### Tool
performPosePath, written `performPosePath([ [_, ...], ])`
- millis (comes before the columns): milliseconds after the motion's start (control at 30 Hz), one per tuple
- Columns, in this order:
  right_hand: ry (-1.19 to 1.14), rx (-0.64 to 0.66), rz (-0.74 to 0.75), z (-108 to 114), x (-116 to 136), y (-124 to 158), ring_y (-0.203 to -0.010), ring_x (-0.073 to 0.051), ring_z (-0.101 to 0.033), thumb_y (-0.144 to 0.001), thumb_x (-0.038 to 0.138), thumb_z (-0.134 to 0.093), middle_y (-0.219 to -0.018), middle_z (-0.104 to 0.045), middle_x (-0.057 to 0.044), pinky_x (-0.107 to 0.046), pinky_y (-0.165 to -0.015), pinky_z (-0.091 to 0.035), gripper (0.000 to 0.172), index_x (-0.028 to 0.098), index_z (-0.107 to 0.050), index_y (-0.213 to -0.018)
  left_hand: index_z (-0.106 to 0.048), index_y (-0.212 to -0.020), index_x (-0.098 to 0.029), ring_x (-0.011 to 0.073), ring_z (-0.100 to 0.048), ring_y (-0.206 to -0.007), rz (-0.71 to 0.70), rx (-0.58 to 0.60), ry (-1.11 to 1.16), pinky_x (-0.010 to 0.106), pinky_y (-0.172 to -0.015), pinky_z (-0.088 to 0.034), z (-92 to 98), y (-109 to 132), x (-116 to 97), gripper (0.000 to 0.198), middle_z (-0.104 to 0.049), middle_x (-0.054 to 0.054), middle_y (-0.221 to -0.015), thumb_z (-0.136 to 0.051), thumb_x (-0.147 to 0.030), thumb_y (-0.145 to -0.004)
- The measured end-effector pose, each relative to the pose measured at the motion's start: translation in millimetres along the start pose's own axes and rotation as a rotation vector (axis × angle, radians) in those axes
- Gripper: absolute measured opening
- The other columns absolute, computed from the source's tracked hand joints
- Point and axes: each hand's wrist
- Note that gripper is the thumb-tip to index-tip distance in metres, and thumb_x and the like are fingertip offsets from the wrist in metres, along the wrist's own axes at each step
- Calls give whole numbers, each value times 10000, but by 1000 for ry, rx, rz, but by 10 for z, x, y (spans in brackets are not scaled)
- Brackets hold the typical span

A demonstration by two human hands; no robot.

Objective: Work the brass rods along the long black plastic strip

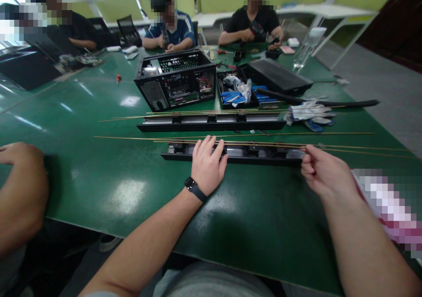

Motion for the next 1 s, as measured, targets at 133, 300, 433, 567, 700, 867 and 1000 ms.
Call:
performPosePath([
  [133,7,2,27,1,-16,-5,-386,-55,-451,-1041,230,-971,-651,-602,34,-116,-337,-290,238,188,-758,-943,-813,-1635,-243,413,-693,-1729,9,11,8,733,-1499,-483,1,-3,-3,445,-799,203,-1743,-710,-274,-1203],
  [300,29,33,35,-28,-18,45,-387,-47,-427,-1071,257,-967,-661,-622,31,-120,-335,-305,221,183,-787,-966,-820,-1617,-230,406,-696,-1726,10,16,-7,707,-1503,-485,10,-6,-11,425,-799,207,-1739,-719,-275,-1207],
  [433,18,48,23,-70,-12,104,-397,-37,-415,-1119,169,-877,-654,-606,33,-110,-345,-309,210,166,-779,-933,-822,-1607,-218,409,-707,-1715,2,6,-18,703,-1495,-497,10,-5,-14,416,-802,214,-1732,-729,-276,-1206],
  [567,5,46,21,-78,-5,114,-394,-41,-418,-1063,176,-954,-650,-597,39,-110,-338,-305,249,182,-756,-913,-823,-1613,-222,416,-702,-1721,8,7,-5,717,-1498,-489,11,-6,-14,425,-800,217,-1736,-726,-273,-1202],
  [700,2,22,13,-72,9,105,-379,-46,-409,-1098,138,-869,-641,-599,35,-119,-328,-311,230,174,-758,-900,-823,-1618,-229,417,-702,-1722,12,14,3,728,-1500,-481,15,-9,-13,430,-800,215,-1738,-715,-277,-1204],
  [867,-21,4,21,-59,9,82,-385,-41,-435,-1093,122,-870,-648,-590,35,-108,-337,-290,232,167,-760,-894,-826,-1614,-229,416,-704,-1720,8,8,4,722,-1497,-488,12,-11,-9,427,-803,214,-1734,-715,-280,-1204],
  [1000,-24,1,0,-56,22,73,-379,-47,-432,-1116,121,-838,-648,-574,42,-119,-327,-289,245,176,-754,-892,-821,-1627,-238,423,-691,-1732,18,21,20,738,-1499,-479,15,-11,-6,440,-795,213,-1746,-710,-279,-1203],
])
Point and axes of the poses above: each hand's wrist, its own y-axis away from the middle knuckle, its own z-axis out of the back of the hand, x = y × z
